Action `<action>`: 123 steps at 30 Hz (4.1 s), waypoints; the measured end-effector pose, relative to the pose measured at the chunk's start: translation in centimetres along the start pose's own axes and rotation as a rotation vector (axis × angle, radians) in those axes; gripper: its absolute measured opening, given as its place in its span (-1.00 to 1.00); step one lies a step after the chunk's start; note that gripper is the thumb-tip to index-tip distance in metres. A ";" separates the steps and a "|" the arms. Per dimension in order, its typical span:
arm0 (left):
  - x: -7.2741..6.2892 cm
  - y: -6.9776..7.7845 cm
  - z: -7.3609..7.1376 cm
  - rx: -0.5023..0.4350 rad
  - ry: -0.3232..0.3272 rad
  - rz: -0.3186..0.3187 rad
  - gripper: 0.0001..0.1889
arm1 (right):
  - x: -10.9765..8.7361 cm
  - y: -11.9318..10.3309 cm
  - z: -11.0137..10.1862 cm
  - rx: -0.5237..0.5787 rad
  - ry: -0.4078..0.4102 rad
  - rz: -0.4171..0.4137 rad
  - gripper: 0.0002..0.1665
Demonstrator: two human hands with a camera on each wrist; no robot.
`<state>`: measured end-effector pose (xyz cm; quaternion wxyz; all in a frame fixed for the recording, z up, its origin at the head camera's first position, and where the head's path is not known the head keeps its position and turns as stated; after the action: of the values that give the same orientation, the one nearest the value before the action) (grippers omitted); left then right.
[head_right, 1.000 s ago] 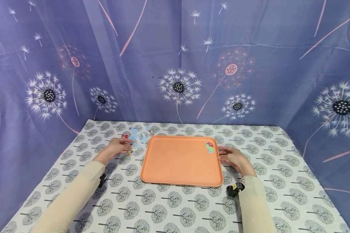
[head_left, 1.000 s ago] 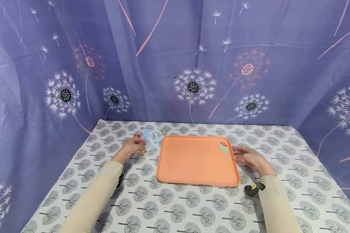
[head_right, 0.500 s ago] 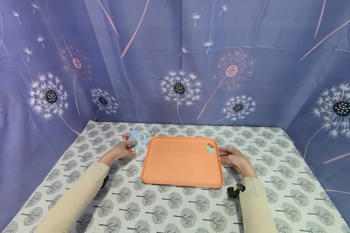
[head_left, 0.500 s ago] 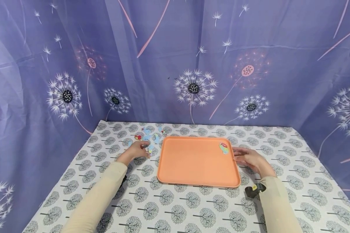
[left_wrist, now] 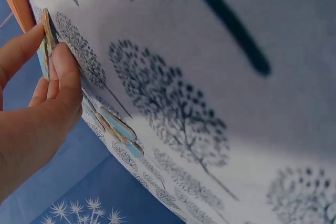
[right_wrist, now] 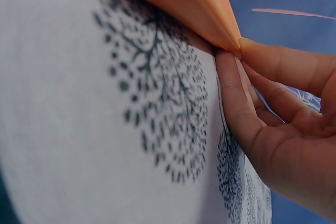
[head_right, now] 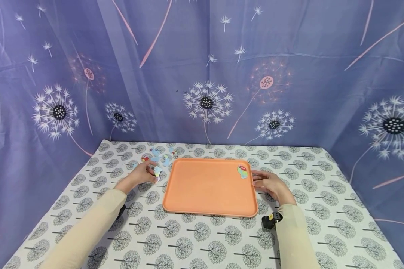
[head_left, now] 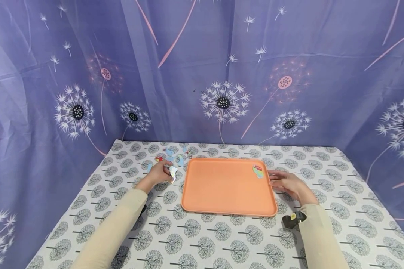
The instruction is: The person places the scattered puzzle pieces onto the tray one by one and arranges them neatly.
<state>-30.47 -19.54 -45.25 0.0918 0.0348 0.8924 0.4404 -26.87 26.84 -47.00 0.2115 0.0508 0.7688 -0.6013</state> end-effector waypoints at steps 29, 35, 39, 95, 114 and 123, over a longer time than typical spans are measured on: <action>1.4 2.1 1.7 -0.525 0.010 -0.149 -0.41 | -0.1 -0.3 0.0 0.001 -0.002 0.005 -0.21; 2.4 5.2 3.8 -0.585 0.003 -0.124 -0.40 | -0.2 -0.3 0.1 -0.001 0.000 0.015 -0.21; 3.3 7.3 5.7 -0.596 -0.017 -0.098 -0.38 | -0.2 -0.2 0.0 0.000 -0.006 0.009 -0.21; 7.4 15.1 21.5 -0.560 0.080 -0.257 -0.72 | 0.0 0.2 -0.1 0.019 0.008 0.003 -0.20; 6.9 15.3 21.0 -0.357 0.093 -0.219 -0.83 | 0.2 0.2 -0.1 0.006 -0.001 0.012 -0.20; 6.2 15.2 18.9 -0.398 0.036 -0.116 -0.89 | 0.0 0.2 -0.1 -0.019 0.024 0.026 -0.20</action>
<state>-33.17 5.37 -45.32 0.1059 -0.0433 0.7897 0.6027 -26.83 26.94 -47.17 0.2105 0.0657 0.7761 -0.5908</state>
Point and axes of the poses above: each hand's wrist, its own x-axis towards the middle knuckle, its own z-axis out of the palm, y = z × x, the point moved 3 cm from there along x, towards the middle knuckle, and after that the axes turned 5 degrees about z, right-handed, at the moved point
